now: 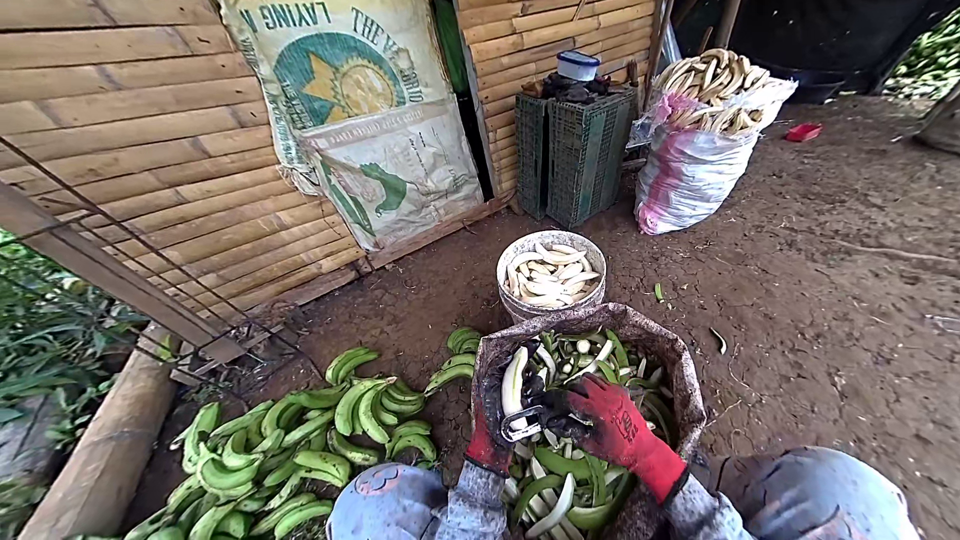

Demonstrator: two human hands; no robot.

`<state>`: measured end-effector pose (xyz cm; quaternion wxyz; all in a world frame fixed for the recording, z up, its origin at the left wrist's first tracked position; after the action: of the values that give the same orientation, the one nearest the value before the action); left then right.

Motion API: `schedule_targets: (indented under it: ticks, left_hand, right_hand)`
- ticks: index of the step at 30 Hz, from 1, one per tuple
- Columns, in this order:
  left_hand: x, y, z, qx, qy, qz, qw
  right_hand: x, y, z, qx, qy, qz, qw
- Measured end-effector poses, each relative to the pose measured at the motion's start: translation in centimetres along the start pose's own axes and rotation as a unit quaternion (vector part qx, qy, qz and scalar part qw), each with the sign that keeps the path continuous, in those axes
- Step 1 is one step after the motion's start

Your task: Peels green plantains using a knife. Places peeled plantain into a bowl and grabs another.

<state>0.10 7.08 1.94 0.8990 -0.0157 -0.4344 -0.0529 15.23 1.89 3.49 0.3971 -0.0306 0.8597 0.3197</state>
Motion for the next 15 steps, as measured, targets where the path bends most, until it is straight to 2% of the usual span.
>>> schedule_targets:
  ticks: [4,7,9,12,14,15]
  left_hand:
    - [-1.0,0.1,1.2,0.112,0.223,0.013,0.968]
    - [0.3,-0.8,1.2,0.075,0.305,0.019,0.949]
    - [0.2,-1.5,0.3,0.018,0.292,0.032,0.956]
    - [-2.5,-0.5,-1.0,-0.018,0.190,0.119,0.974]
    - [-2.5,1.3,0.2,0.043,0.295,0.139,0.944]
    - [-1.3,2.6,1.2,0.082,0.381,0.123,0.913]
  right_hand:
    - [0.2,0.5,0.6,0.080,-0.033,0.040,0.995]
    - [0.3,1.3,2.1,0.203,-0.008,0.051,0.978]
    - [-0.2,2.0,3.8,0.279,-0.006,0.028,0.960]
    - [-1.1,1.8,4.3,0.302,-0.009,0.025,0.953]
    - [-2.1,2.0,4.1,0.303,-0.011,0.009,0.953]
    - [-2.6,2.1,4.1,0.301,-0.011,0.001,0.954]
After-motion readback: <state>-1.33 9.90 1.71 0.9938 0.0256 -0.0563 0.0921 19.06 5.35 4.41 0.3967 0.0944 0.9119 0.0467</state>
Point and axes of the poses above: each hand's wrist, its own y-axis towards the middle knuckle, its own x-axis out of the palm, z = x × y, the point moved 6 cm from there along y, towards the middle knuckle, and after that the axes turned 9 degrees about x, right-handed, at the moved point
